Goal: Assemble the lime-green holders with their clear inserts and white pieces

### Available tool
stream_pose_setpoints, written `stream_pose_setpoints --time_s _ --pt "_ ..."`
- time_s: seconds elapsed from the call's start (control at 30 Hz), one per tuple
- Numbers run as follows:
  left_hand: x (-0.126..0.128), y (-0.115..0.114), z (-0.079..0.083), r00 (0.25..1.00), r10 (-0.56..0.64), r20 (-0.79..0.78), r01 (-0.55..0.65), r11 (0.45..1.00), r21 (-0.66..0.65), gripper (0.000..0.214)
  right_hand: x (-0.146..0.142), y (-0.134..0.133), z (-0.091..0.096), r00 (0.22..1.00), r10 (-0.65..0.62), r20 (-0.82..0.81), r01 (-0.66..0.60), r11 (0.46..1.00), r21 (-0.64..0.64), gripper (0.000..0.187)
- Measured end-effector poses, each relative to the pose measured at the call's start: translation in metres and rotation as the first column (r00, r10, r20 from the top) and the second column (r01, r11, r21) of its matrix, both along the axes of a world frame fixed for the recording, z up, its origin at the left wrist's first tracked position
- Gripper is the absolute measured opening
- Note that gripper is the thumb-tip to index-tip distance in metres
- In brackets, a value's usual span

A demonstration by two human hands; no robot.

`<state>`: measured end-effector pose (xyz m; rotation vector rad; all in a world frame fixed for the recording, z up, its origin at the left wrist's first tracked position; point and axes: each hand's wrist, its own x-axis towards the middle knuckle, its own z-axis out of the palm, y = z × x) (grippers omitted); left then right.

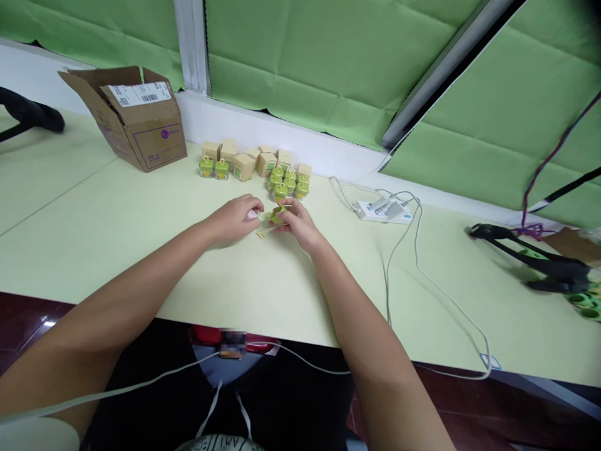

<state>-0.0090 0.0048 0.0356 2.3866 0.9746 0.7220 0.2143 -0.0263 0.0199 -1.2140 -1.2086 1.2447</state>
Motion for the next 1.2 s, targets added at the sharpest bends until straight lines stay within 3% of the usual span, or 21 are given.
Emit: stream_pose_setpoints --time_s 0.07,0.13,0.3,0.43,0.57,0.67,0.83,0.93,1.1,1.2 --pt "-0.003 0.000 0.003 0.991 -0.020 -0.133 0.026 0.999 0.043 0.043 0.002 0.003 -0.008 0.993 -0.036 0.108 0.027 0.996 0.081 0.047" --pt "-0.006 0.001 0.007 0.975 -0.042 -0.216 0.045 0.999 0.007 0.053 0.005 0.007 -0.016 0.975 -0.056 0.215 0.026 0.990 0.140 0.045" --pt "-0.012 0.005 0.008 0.953 -0.048 -0.298 0.038 0.998 -0.040 0.055 0.009 0.010 -0.028 0.922 -0.033 0.385 -0.046 0.980 0.194 0.042" --pt "-0.014 0.006 0.008 0.943 -0.067 -0.326 0.077 0.997 0.018 0.052 0.009 0.008 -0.027 0.856 -0.039 0.515 -0.092 0.970 0.227 0.034" --pt "-0.015 0.006 0.012 0.951 -0.024 -0.308 0.057 0.994 0.097 0.053 0.007 0.005 -0.018 0.816 -0.167 0.554 -0.107 0.898 0.428 0.020" --pt "-0.017 0.007 0.013 0.956 0.016 -0.294 0.039 0.982 0.182 0.048 0.003 -0.001 -0.009 0.712 -0.242 0.660 -0.191 0.837 0.513 0.015" --pt "-0.019 0.010 0.010 0.961 0.113 -0.252 -0.026 0.945 0.327 0.045 -0.008 -0.012 -0.004 0.475 -0.194 0.858 -0.382 0.833 0.400 0.019" --pt "-0.019 0.012 0.009 0.965 0.126 -0.231 -0.037 0.934 0.356 0.044 -0.011 -0.015 -0.007 0.408 -0.160 0.899 -0.427 0.837 0.342 0.022" --pt "-0.020 0.011 0.009 0.966 0.127 -0.225 -0.038 0.932 0.361 0.043 -0.013 -0.014 -0.009 0.408 -0.124 0.904 -0.426 0.851 0.309 0.018" --pt "-0.020 0.011 0.009 0.967 0.136 -0.214 -0.045 0.922 0.384 0.042 -0.012 -0.012 -0.008 0.499 -0.132 0.857 -0.388 0.849 0.357 0.014"
